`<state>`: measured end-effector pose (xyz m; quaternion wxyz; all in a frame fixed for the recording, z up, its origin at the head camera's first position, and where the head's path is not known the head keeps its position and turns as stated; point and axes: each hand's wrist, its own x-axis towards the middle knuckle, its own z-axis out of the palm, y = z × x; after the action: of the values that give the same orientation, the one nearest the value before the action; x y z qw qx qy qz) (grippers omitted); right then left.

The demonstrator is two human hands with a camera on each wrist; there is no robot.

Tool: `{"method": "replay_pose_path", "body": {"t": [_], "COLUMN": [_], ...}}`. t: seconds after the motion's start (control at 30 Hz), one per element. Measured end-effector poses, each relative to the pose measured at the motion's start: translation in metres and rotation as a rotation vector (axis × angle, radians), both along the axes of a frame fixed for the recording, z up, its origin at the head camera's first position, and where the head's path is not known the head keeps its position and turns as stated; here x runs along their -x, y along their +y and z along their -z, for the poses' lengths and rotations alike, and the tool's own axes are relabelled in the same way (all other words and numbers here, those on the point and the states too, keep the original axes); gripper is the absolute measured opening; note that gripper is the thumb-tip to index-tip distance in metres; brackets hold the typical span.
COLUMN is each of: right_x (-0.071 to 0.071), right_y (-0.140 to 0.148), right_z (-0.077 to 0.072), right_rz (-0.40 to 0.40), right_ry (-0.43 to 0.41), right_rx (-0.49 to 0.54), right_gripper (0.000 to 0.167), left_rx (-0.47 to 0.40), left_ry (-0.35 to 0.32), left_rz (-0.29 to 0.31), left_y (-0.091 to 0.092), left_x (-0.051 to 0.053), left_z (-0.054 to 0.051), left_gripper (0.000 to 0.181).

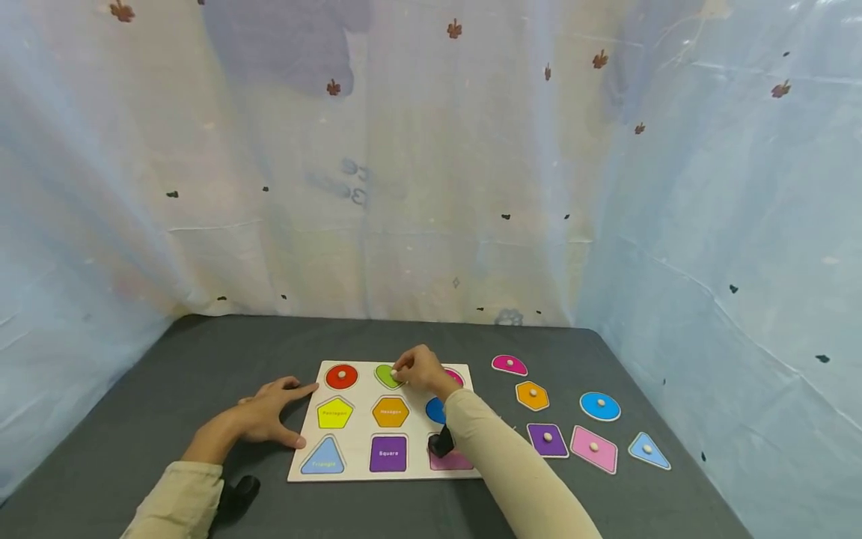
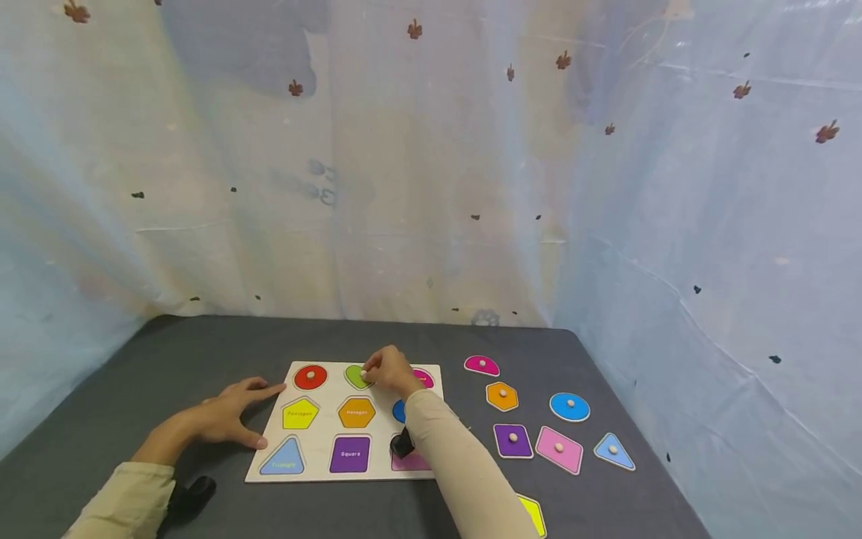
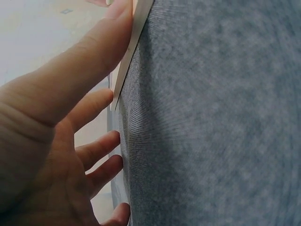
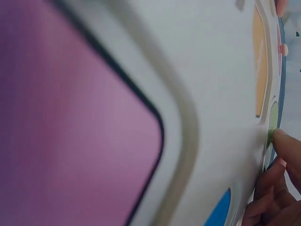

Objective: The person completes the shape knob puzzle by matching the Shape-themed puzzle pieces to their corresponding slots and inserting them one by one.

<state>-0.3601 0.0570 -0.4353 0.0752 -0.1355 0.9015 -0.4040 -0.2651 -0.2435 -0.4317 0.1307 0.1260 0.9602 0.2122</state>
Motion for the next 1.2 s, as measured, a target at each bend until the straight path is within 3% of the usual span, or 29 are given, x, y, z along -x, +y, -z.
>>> {"method": "replay_pose_path", "body": {"t": [0.6, 1.03, 1.2], "right_x": [0.005, -0.002, -0.007], "right_y": [0.006, 0.016, 0.025], "right_z": [0.007, -0.006, -0.014], "right_rz": [-0.028, -0.093, -0.146], "right_ry": [-0.012, -0.084, -0.058], "right_rx": [0.001, 0.040, 0.050], "right_gripper": [0.011, 0.027, 0.029], "left_rx": [0.003, 0.021, 0.024], "left_ry": [0.001, 0.005, 0.013], "left_rz": [-0.006, -0.001, 0.008], "left_y": [0.002, 0.001, 0.001], "left_x": [0.001, 0.004, 0.005], "left_z": [0.000, 0.002, 0.002], "left_gripper": [0.108, 0.107, 0.107]}}
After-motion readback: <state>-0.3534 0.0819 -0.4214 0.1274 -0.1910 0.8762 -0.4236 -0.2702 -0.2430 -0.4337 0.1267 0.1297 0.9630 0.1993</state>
